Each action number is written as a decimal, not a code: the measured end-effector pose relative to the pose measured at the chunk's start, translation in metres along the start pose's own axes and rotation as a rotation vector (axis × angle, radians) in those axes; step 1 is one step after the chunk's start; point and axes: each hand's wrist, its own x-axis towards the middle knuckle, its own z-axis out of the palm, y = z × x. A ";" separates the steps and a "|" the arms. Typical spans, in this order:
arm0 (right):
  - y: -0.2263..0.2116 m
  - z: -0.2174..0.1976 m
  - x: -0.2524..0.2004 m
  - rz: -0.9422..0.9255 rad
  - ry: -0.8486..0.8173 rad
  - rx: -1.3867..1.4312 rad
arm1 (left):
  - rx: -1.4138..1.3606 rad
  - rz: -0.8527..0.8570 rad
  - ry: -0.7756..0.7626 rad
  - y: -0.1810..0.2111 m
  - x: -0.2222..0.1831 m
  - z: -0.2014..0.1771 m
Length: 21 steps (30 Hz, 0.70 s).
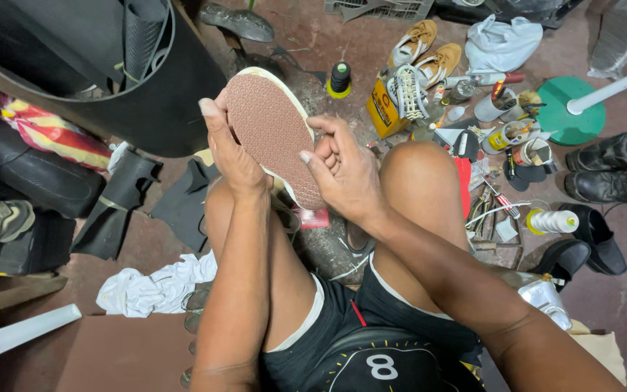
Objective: The person traces the outline of a shoe sole onto a piece of material with a marker, cuts the material using scissors, and places the cut piece onto the bottom of a shoe.
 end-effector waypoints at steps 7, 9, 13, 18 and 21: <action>0.018 0.000 -0.006 0.043 -0.065 0.062 | -0.005 -0.065 0.035 0.007 0.001 0.001; 0.022 -0.002 -0.006 0.080 -0.108 0.115 | -0.039 -0.090 0.112 0.009 0.005 -0.002; 0.021 -0.002 -0.002 0.177 -0.146 -0.007 | -0.083 -0.096 0.168 0.012 0.007 -0.003; 0.021 0.001 0.000 0.154 -0.123 -0.021 | -0.111 -0.097 0.130 0.014 0.008 -0.005; 0.024 0.002 -0.002 0.231 -0.142 0.005 | -0.131 -0.119 0.129 0.016 0.009 -0.007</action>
